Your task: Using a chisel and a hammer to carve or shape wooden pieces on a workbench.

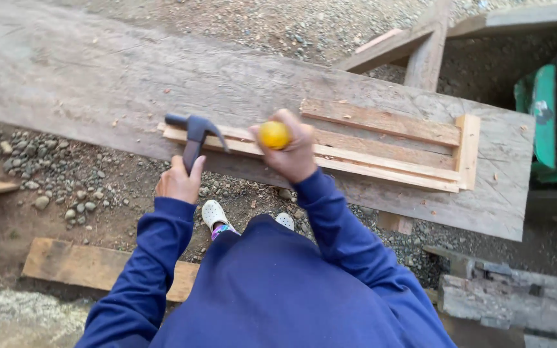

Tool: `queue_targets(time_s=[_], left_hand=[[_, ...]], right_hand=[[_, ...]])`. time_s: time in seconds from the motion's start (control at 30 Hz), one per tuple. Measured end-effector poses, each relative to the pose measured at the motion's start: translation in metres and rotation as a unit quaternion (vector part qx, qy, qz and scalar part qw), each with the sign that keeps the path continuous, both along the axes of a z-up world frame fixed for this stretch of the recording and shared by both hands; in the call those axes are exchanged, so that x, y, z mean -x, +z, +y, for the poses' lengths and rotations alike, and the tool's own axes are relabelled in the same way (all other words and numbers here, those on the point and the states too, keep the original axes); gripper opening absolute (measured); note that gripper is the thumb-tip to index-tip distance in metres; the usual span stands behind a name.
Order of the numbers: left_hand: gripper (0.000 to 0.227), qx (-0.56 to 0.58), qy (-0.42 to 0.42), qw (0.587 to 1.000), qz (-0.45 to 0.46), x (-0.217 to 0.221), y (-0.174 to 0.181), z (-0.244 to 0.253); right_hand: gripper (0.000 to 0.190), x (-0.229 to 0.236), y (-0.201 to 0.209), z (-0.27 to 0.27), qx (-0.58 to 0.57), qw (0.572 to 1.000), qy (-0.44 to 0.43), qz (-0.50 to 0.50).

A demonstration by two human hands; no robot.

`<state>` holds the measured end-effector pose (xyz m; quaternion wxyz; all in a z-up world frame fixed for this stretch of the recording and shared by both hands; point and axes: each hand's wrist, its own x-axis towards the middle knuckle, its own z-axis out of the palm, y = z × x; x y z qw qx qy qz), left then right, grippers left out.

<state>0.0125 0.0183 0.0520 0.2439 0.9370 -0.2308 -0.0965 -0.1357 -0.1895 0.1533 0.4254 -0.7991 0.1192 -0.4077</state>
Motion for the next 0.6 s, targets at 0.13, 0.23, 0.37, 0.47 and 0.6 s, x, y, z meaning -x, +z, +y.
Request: queue_targets(time_s=[0.13, 0.23, 0.37, 0.47, 0.6], left_hand=[[0.058, -0.021, 0.003, 1.000, -0.012, -0.004, -0.023, -0.001], [0.059, -0.046, 0.012, 0.999, -0.023, -0.003, -0.028, -0.003], [0.059, -0.069, 0.024, 0.997, -0.040, -0.002, -0.033, -0.003], [0.058, -0.074, 0.025, 0.996, -0.051, -0.002, -0.034, -0.003], [0.058, -0.072, 0.026, 0.996, -0.043, -0.002, -0.033, -0.004]], right_hand=[[0.032, -0.024, -0.005, 0.019, 0.054, 0.997, 0.057, -0.007], [0.032, -0.032, -0.008, 0.024, 0.068, 0.995, 0.043, 0.052], [0.031, -0.047, -0.012, 0.020, 0.063, 0.992, 0.035, 0.102], [0.031, -0.059, -0.012, 0.018, 0.053, 0.987, 0.046, 0.142], [0.029, -0.066, -0.006, 0.008, 0.038, 0.971, 0.124, 0.203]])
